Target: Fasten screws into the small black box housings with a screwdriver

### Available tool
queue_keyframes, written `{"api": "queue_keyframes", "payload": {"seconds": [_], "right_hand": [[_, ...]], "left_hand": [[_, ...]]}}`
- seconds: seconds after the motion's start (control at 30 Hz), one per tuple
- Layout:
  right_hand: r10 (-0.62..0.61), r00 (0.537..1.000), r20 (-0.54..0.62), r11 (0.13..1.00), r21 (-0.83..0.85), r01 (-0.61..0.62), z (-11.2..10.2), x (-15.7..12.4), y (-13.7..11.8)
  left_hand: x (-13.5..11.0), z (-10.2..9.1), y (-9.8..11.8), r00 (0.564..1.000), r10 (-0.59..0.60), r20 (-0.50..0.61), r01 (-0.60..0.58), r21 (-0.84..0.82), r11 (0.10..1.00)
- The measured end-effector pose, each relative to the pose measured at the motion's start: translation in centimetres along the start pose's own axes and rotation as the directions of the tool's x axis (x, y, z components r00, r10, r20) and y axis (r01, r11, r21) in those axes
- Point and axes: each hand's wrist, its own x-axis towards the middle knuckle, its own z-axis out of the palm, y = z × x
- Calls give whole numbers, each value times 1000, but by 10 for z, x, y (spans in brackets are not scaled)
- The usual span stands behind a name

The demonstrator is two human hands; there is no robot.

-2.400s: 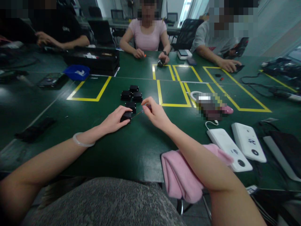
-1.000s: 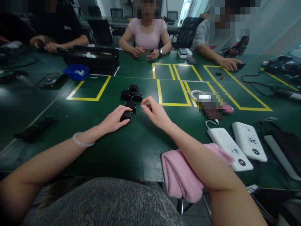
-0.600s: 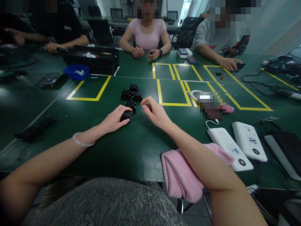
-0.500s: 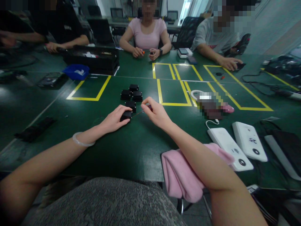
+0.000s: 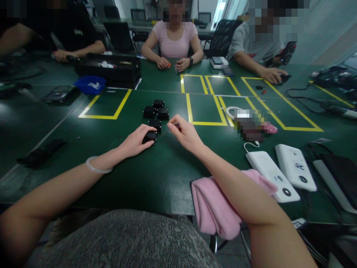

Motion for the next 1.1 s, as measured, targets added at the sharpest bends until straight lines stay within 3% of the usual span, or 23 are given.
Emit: {"api": "queue_keyframes", "payload": {"seconds": [0.57,1.1], "right_hand": [[-10,1000,-6,997,-72,9,-2,0,-1],[8,1000,-16,1000,-28,-9,0,0,-2]], "left_hand": [[0,1,-1,1000,0,-5,0,-1,1000],[-1,0,-1,1000,0,-7,0,-5,1000]]}}
